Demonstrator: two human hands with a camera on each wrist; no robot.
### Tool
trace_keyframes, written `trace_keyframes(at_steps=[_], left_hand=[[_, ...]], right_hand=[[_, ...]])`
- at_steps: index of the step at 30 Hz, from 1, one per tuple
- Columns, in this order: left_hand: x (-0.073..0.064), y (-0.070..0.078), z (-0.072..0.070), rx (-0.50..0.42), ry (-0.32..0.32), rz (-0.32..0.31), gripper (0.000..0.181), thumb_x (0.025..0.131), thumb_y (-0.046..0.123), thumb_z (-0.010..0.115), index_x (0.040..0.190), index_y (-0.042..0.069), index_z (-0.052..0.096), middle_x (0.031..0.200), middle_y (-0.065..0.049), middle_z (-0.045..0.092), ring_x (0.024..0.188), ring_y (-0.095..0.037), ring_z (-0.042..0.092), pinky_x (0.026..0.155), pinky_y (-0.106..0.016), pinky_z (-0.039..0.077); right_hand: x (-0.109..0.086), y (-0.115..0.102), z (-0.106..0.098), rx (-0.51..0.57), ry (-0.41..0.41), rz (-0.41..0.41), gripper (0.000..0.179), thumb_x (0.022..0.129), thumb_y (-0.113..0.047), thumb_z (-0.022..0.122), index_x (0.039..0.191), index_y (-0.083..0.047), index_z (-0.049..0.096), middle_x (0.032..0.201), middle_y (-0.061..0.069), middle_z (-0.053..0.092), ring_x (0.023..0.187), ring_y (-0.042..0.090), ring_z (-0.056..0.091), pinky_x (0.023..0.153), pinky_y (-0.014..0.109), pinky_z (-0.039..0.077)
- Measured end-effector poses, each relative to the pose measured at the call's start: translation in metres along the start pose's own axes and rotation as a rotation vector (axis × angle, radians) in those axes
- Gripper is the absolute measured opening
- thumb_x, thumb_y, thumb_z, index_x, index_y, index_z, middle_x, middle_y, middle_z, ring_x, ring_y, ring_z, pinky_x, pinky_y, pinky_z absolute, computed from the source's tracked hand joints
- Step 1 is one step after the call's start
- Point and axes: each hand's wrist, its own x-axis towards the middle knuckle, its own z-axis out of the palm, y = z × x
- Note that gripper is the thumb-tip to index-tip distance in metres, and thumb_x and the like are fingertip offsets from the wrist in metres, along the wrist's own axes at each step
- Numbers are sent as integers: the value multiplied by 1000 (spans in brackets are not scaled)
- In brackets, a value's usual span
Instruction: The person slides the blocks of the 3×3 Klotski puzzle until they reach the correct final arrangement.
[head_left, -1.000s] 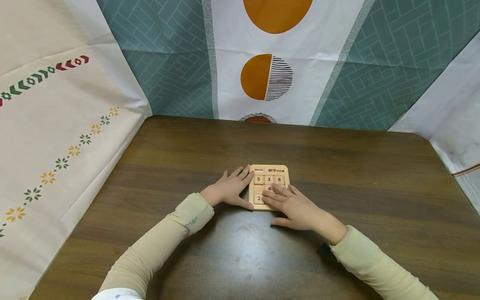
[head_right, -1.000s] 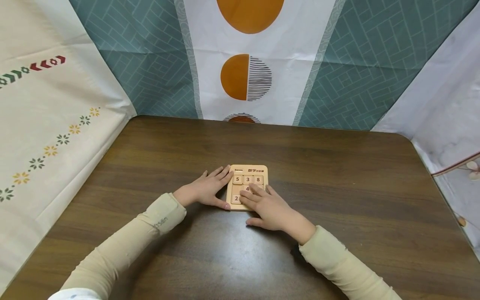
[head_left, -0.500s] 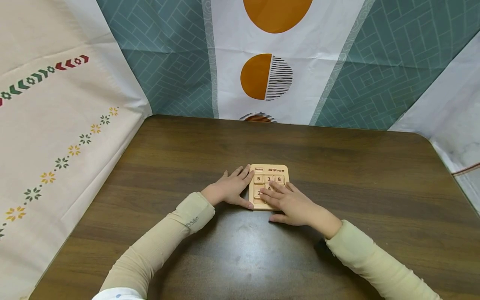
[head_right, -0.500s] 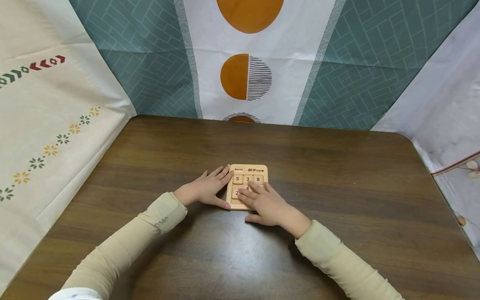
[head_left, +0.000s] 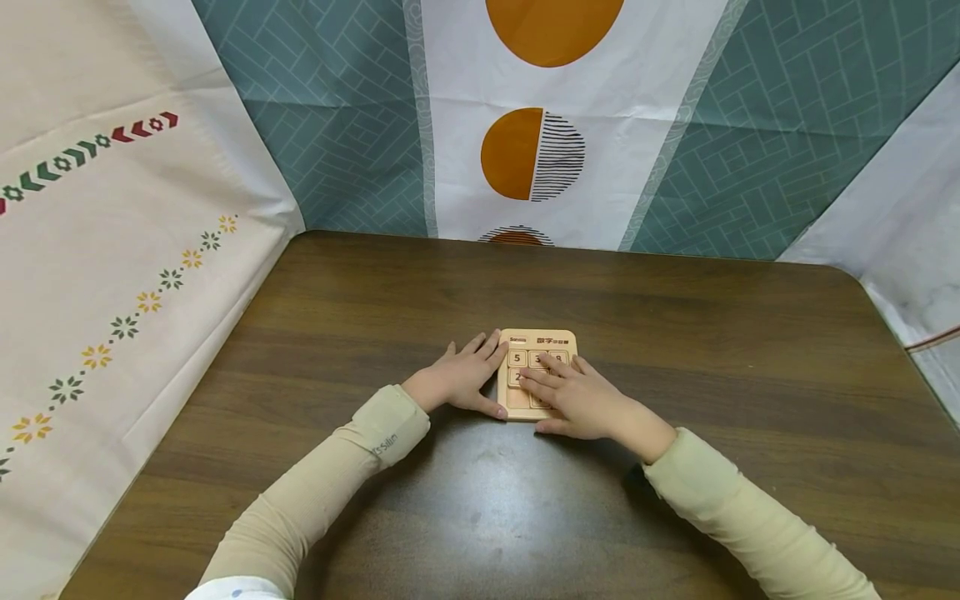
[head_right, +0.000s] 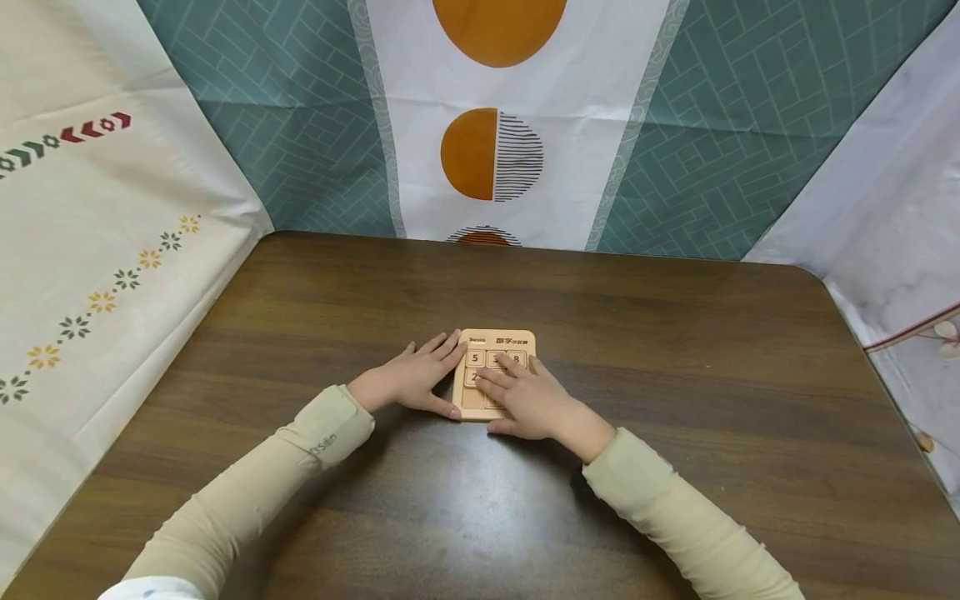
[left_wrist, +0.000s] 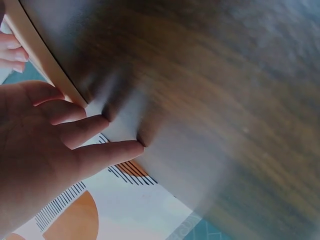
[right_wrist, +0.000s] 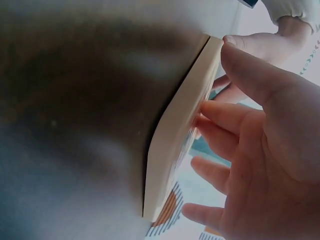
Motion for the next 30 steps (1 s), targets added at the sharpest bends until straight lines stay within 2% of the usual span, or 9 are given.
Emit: trace_keyframes(at_steps=[7, 14, 21, 30], left_hand=[[1, 1, 0, 6, -2, -1, 109, 72, 68, 57, 147, 9, 5, 151, -11, -6, 137, -30, 3, 100, -61, 16], [1, 2, -1, 8, -4, -21, 109, 72, 68, 58, 147, 10, 5, 151, -11, -6, 138, -29, 2, 102, -59, 16], [-1, 2, -1, 5, -2, -22, 108, 72, 67, 58, 147, 11, 4, 151, -10, -7, 138, -29, 2, 102, -59, 16], [0, 3, -3, 67, 39, -10, 109, 70, 69, 59, 147, 8, 12, 151, -13, 3, 137, -30, 12, 101, -55, 22]], right_hand=[[-4, -1, 1, -37, 25, 11, 67, 85, -44, 60, 138, -8, 41, 143, 6, 36, 133, 32, 23, 98, 62, 20], [-21, -2, 4, -109, 63, 42, 66, 83, -46, 61, 135, -8, 46, 141, 7, 39, 133, 31, 24, 100, 59, 20], [-38, -3, 8, -113, 100, 10, 65, 82, -46, 61, 133, -8, 49, 139, 7, 42, 132, 31, 28, 99, 59, 21], [-40, -4, 12, -102, 114, -12, 63, 83, -45, 61, 132, -7, 49, 139, 7, 42, 132, 30, 28, 99, 59, 22]])
